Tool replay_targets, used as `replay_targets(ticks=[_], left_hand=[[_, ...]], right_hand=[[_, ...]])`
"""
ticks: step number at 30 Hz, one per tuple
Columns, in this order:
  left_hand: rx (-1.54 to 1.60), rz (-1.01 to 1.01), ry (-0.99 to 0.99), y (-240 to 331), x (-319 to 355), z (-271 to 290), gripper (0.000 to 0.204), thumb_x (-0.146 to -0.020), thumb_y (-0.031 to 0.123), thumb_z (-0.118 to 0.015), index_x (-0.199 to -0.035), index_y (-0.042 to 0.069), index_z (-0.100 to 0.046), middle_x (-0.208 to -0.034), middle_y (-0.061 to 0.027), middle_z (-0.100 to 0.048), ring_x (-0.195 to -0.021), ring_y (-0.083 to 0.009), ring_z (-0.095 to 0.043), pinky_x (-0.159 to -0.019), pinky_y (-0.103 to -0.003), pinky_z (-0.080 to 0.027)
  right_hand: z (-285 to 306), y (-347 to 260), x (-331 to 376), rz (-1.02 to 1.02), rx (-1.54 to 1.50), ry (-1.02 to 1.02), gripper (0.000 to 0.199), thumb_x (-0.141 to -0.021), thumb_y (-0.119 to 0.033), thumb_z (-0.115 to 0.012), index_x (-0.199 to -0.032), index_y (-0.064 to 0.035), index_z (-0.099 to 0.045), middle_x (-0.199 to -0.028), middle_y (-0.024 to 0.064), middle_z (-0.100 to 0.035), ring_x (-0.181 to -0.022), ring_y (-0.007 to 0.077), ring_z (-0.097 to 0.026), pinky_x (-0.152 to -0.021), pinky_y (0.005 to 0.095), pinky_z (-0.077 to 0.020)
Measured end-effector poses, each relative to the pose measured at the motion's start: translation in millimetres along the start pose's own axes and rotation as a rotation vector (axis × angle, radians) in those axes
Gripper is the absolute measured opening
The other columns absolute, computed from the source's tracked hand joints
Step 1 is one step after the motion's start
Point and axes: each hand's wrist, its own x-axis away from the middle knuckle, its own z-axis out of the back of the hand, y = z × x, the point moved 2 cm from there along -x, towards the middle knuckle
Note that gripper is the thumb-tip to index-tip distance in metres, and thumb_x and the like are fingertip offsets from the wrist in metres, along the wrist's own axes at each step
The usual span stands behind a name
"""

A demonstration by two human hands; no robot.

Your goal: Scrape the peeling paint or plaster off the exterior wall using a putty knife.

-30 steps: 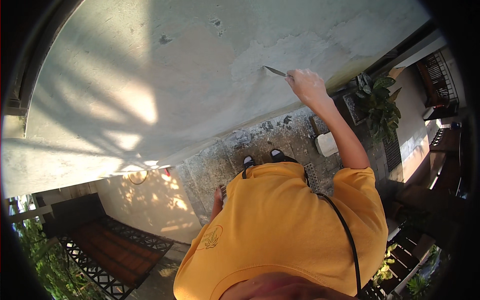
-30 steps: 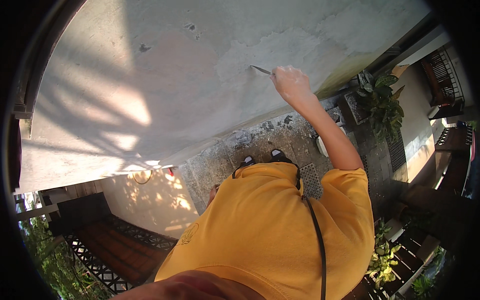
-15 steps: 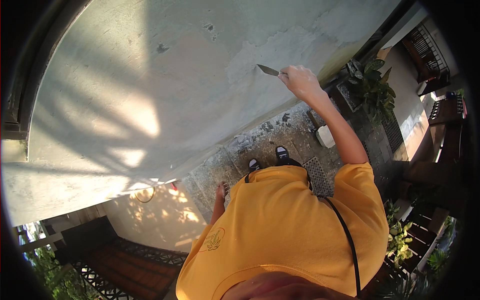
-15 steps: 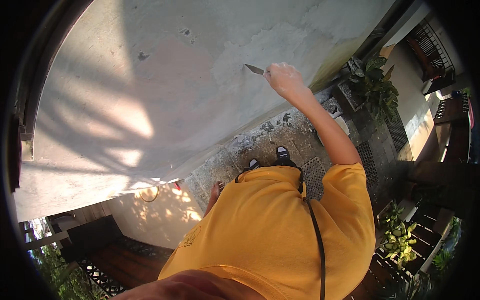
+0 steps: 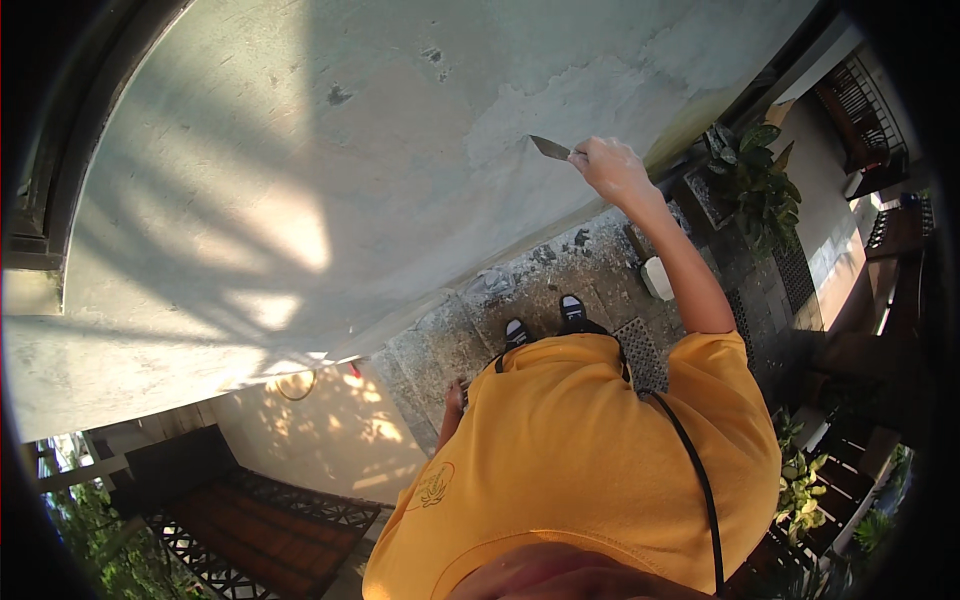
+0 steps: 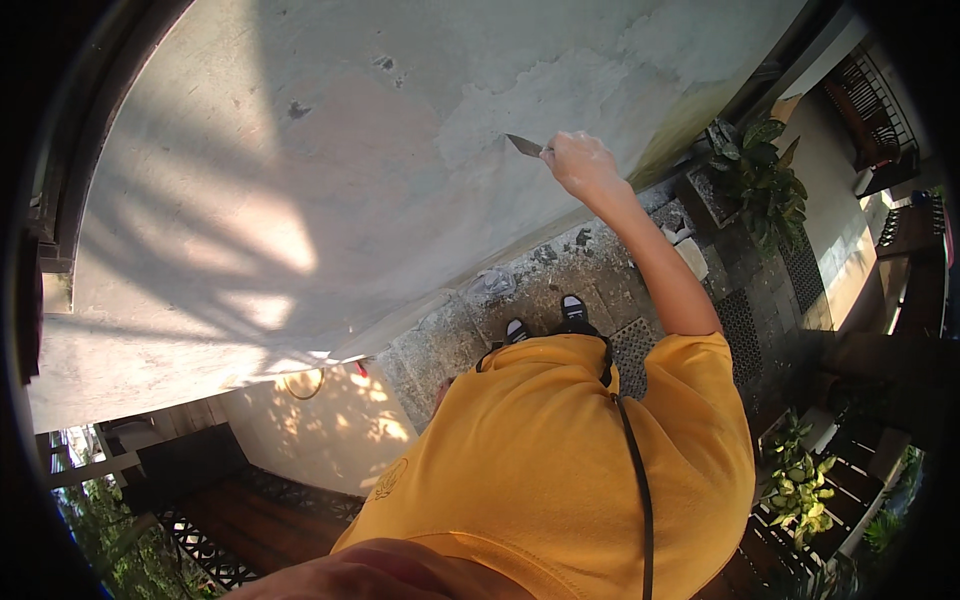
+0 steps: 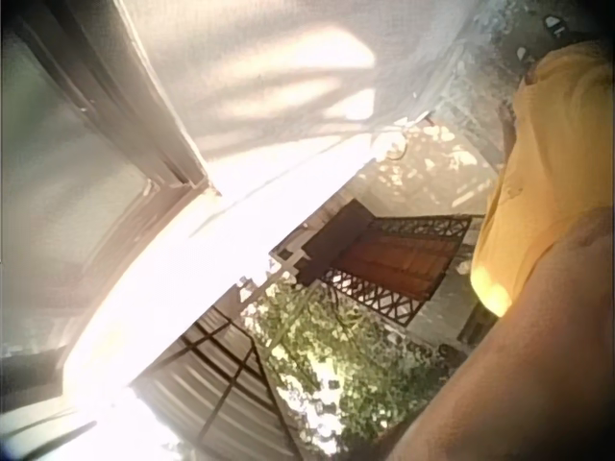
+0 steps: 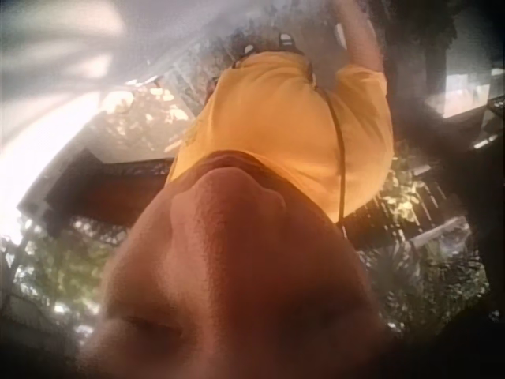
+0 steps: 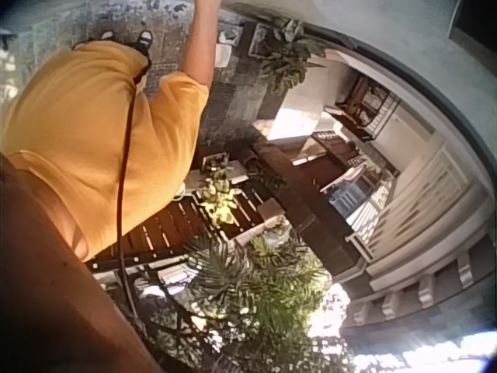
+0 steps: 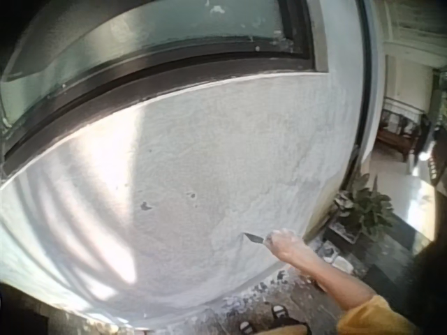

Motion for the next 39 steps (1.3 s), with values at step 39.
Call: replay_targets(ticks=[39], left_hand=[[0.045,0.019,-0.036,-14.2,7.1,-97.2,0.041,-0.094,0.034,-0.037,-0.119,0.007,-0.054,-0.111,-0.0139,-0.061,-0.097,-0.0265,-0.059,-0.083,-0.04,-0.047]], right_hand=[[-32.4,92.4,26.3,0.022,-0.326,-0.341,0.033,-0.091,-0.031,-0.051,-0.103,-0.0023,-0.063,-0.08,0.0159,-0.063,-0.073,0.0267,-0.062,-0.064,0.0392,-0.0472]])
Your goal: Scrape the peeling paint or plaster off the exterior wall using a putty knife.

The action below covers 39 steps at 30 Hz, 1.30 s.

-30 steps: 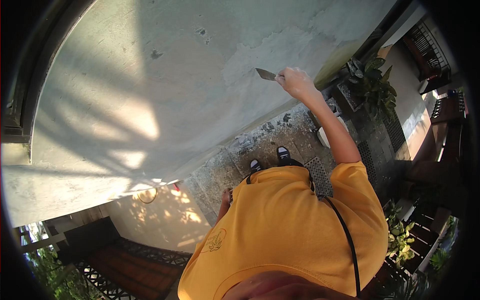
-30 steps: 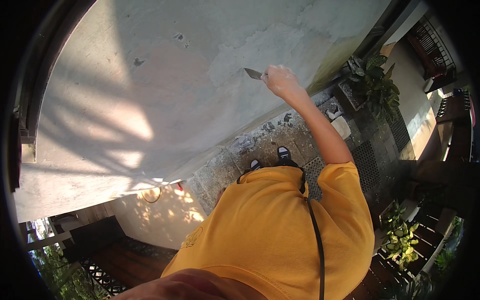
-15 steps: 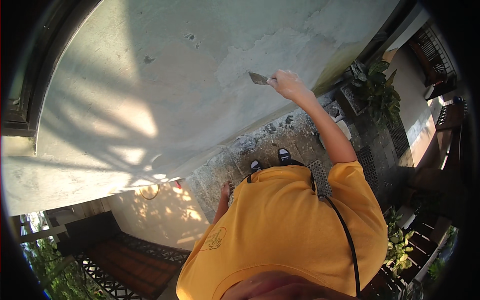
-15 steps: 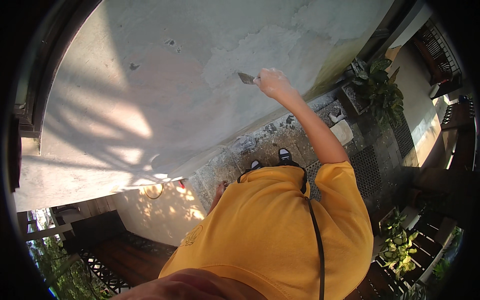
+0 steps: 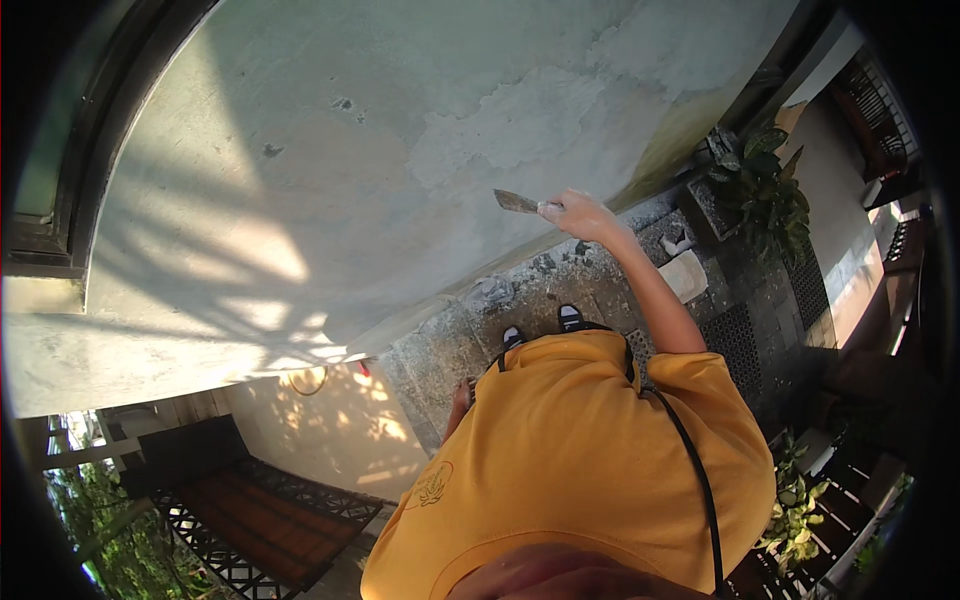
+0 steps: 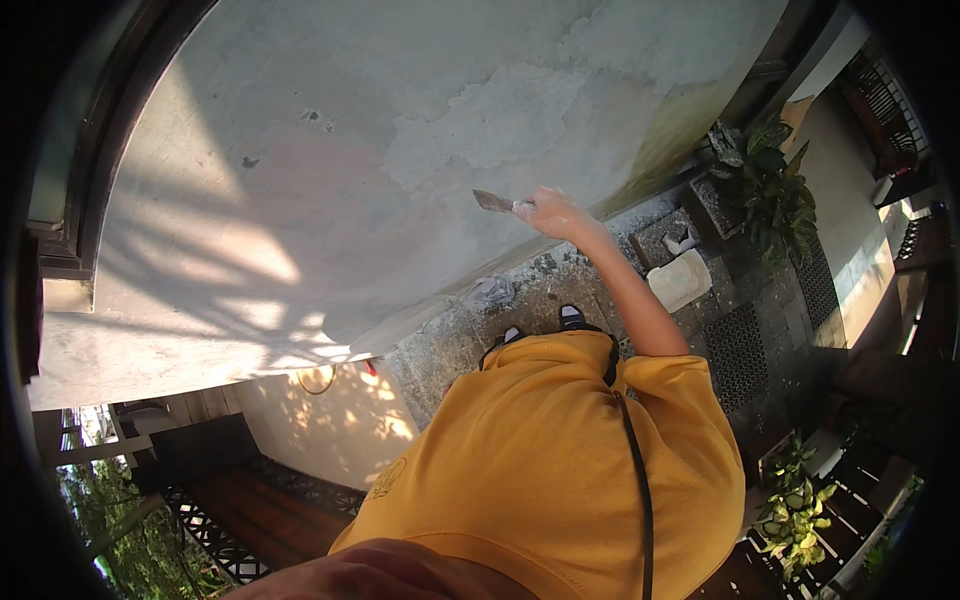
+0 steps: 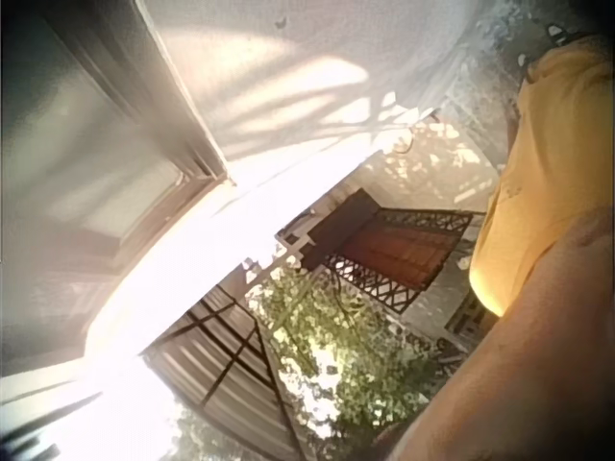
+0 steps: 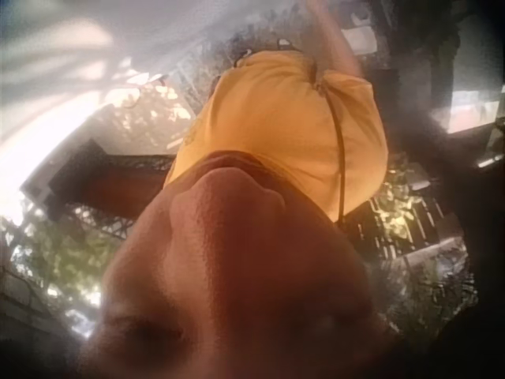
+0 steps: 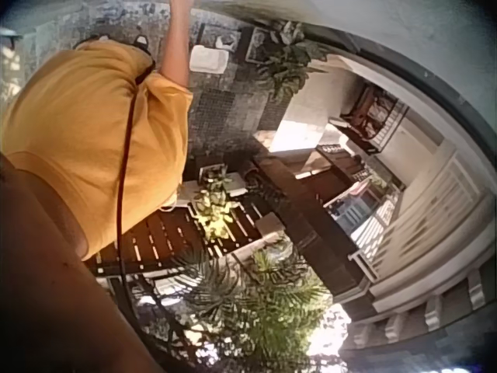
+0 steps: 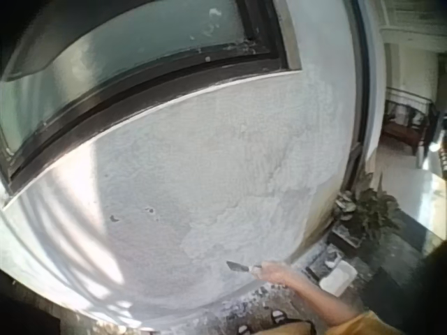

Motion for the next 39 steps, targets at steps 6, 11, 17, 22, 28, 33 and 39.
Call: replay_targets(ticks=[6,11,17,22,28,33,39], left_hand=[[-0.401,-0.114,0.003,97.7,52.5,-75.1,0.039,-0.094,0.035,-0.039,-0.12,0.009,-0.054,-0.107,-0.0085,-0.062,-0.095,-0.0223,-0.06,-0.079,-0.037,-0.046],[-0.068,-0.06,0.025,82.7,20.0,-95.5,0.04,-0.094,0.037,-0.04,-0.12,0.011,-0.053,-0.105,-0.006,-0.062,-0.093,-0.0209,-0.059,-0.08,-0.038,-0.045],[-0.116,-0.039,0.019,87.1,24.1,-131.5,0.043,-0.094,0.042,-0.037,-0.121,0.011,-0.052,-0.114,-0.006,-0.06,-0.103,-0.0222,-0.057,-0.089,-0.039,-0.042],[0.111,-0.022,0.06,29.6,24.5,-124.6,0.032,-0.093,0.032,-0.044,-0.107,0.009,-0.06,-0.093,-0.0046,-0.065,-0.082,-0.0178,-0.062,-0.072,-0.035,-0.047],[-0.418,-0.276,0.106,-7.4,63.5,-113.6,0.035,-0.093,0.031,-0.041,-0.111,0.007,-0.06,-0.096,-0.0072,-0.065,-0.086,-0.0207,-0.061,-0.073,-0.034,-0.048],[-0.323,-0.219,0.169,-29.6,82.2,-118.6,0.036,-0.093,0.031,-0.041,-0.111,0.007,-0.06,-0.097,-0.0074,-0.065,-0.086,-0.0209,-0.061,-0.073,-0.035,-0.048],[-0.245,-0.195,0.196,-38.2,97.1,-103.8,0.036,-0.093,0.032,-0.041,-0.111,0.007,-0.06,-0.099,-0.0077,-0.065,-0.087,-0.0211,-0.061,-0.074,-0.035,-0.048]], right_hand=[[-17.5,54.9,67.0,-0.154,-0.867,-0.297,0.037,-0.095,-0.024,-0.045,-0.13,-0.011,-0.042,-0.085,0.0064,-0.061,-0.06,0.0097,-0.056,-0.047,0.0236,-0.0433],[-11.4,51.6,84.0,-0.111,-1.01,-0.27,0.039,-0.095,-0.02,-0.047,-0.132,-0.0128,-0.037,-0.087,0.0066,-0.062,-0.059,0.0086,-0.055,-0.045,0.0218,-0.0417],[6.7,82.5,54.3,-0.07,-1.068,-0.146,0.041,-0.09,-0.015,-0.055,-0.129,-0.0128,-0.041,-0.092,0.0074,-0.061,-0.063,0.0099,-0.055,-0.051,0.0254,-0.0454],[20.2,60.1,13.9,0.332,-0.289,0.121,0.03,-0.089,-0.024,-0.055,-0.116,-0.0103,-0.057,-0.107,0.0116,-0.062,-0.09,0.0262,-0.061,-0.08,0.0364,-0.0471],[52.9,14.5,-26.1,0.283,0.069,0.075,0.036,-0.091,-0.036,-0.05,-0.117,-0.013,-0.057,-0.112,0.0156,-0.06,-0.108,0.0341,-0.054,-0.091,0.041,-0.0418],[63.9,-12.7,-38.2,0.31,0.234,0.036,0.031,-0.093,-0.031,-0.044,-0.115,-0.0136,-0.057,-0.111,0.0132,-0.061,-0.106,0.0319,-0.055,-0.089,0.0432,-0.0436],[64.6,-42.3,-40.0,0.3,0.343,0.051,0.031,-0.093,-0.031,-0.045,-0.116,-0.0141,-0.057,-0.109,0.0129,-0.062,-0.105,0.0323,-0.056,-0.087,0.0438,-0.0449]])
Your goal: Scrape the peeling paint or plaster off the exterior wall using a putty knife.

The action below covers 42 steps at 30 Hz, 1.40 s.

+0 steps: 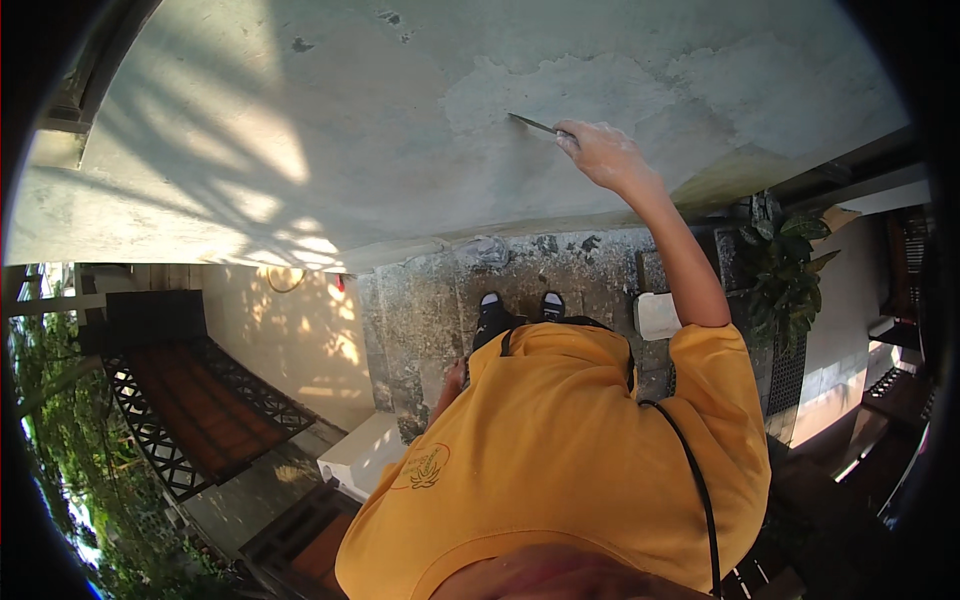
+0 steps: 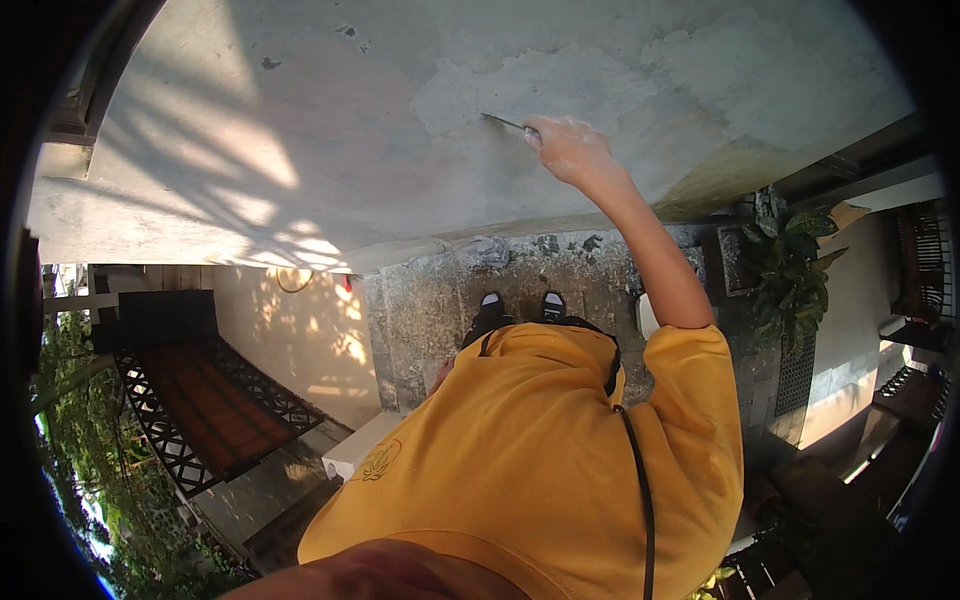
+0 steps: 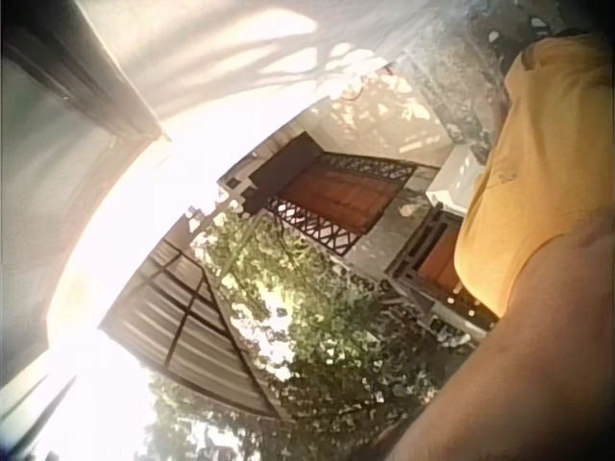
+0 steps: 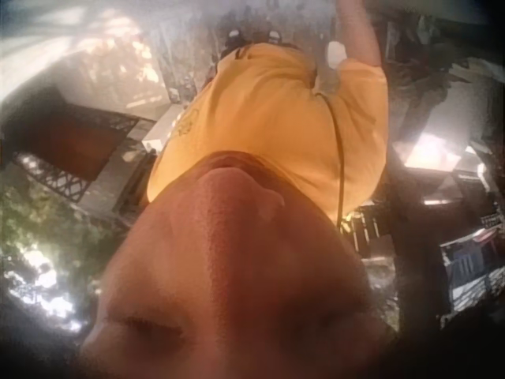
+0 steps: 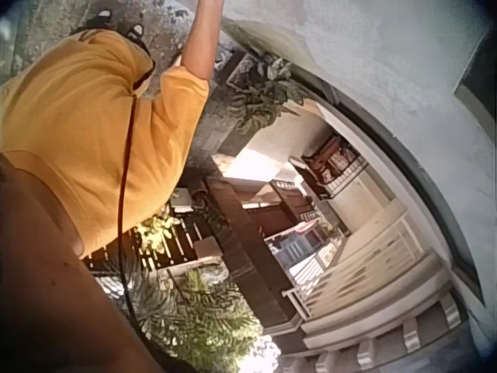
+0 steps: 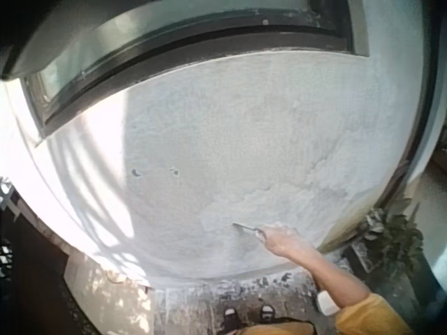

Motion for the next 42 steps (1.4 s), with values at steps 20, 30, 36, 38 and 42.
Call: replay_targets(ticks=[20,30,36,38,42], left_hand=[[0.281,0.159,-0.099,35.9,-103.6,124.1,0.039,-0.093,0.035,-0.04,-0.118,0.011,-0.056,-0.108,-0.0059,-0.063,-0.093,-0.021,-0.06,-0.079,-0.036,-0.045],[0.566,0.148,-0.144,119.3,-127.2,136.7,0.054,-0.092,0.044,-0.043,-0.137,0.016,-0.035,-0.134,-0.0107,-0.045,-0.113,-0.0268,-0.051,-0.094,-0.042,-0.04],[1.312,-0.091,0.045,304.2,-182.2,178.1,0.083,-0.085,0.064,-0.044,-0.147,0.031,0.0,-0.152,-0.0103,-0.008,-0.135,-0.0384,-0.022,-0.104,-0.053,-0.029],[1.42,-0.149,0.039,387.6,-184.5,165.7,0.086,-0.085,0.065,-0.041,-0.147,0.028,0.005,-0.153,-0.0099,-0.001,-0.138,-0.0381,-0.014,-0.107,-0.052,-0.026],[1.561,-0.135,0.163,440.4,-164.6,165.1,0.089,-0.086,0.066,-0.038,-0.147,0.02,0.007,-0.153,-0.0096,0.005,-0.14,-0.0348,-0.008,-0.109,-0.05,-0.022]], right_hand=[[-205.7,77.9,2.9,-0.301,-0.047,-0.447,0.033,-0.087,-0.034,-0.05,-0.113,-0.0174,-0.061,-0.115,0.0123,-0.061,-0.107,0.0328,-0.056,-0.09,0.0406,-0.0448],[-390.4,197.1,364.0,-0.845,-0.319,-0.771,0.035,-0.087,-0.029,-0.046,-0.093,0.0001,-0.066,-0.073,0.0165,-0.065,-0.058,0.0254,-0.063,-0.053,0.0356,-0.0475],[-411.4,184.2,390.8,-0.859,-0.504,-0.484,0.037,-0.087,-0.032,-0.047,-0.093,0.0002,-0.064,-0.076,0.0144,-0.064,-0.062,0.0244,-0.062,-0.057,0.0365,-0.0474],[-420.4,195.8,393.9,-0.875,-0.581,-0.365,0.037,-0.087,-0.033,-0.048,-0.093,0.0002,-0.064,-0.077,0.0136,-0.064,-0.063,0.0241,-0.062,-0.058,0.0368,-0.0473],[-415.0,224.9,356.5,-0.814,-0.702,-0.219,0.038,-0.087,-0.035,-0.049,-0.093,0.0003,-0.063,-0.079,0.0122,-0.064,-0.066,0.0235,-0.062,-0.06,0.0374,-0.0472]])
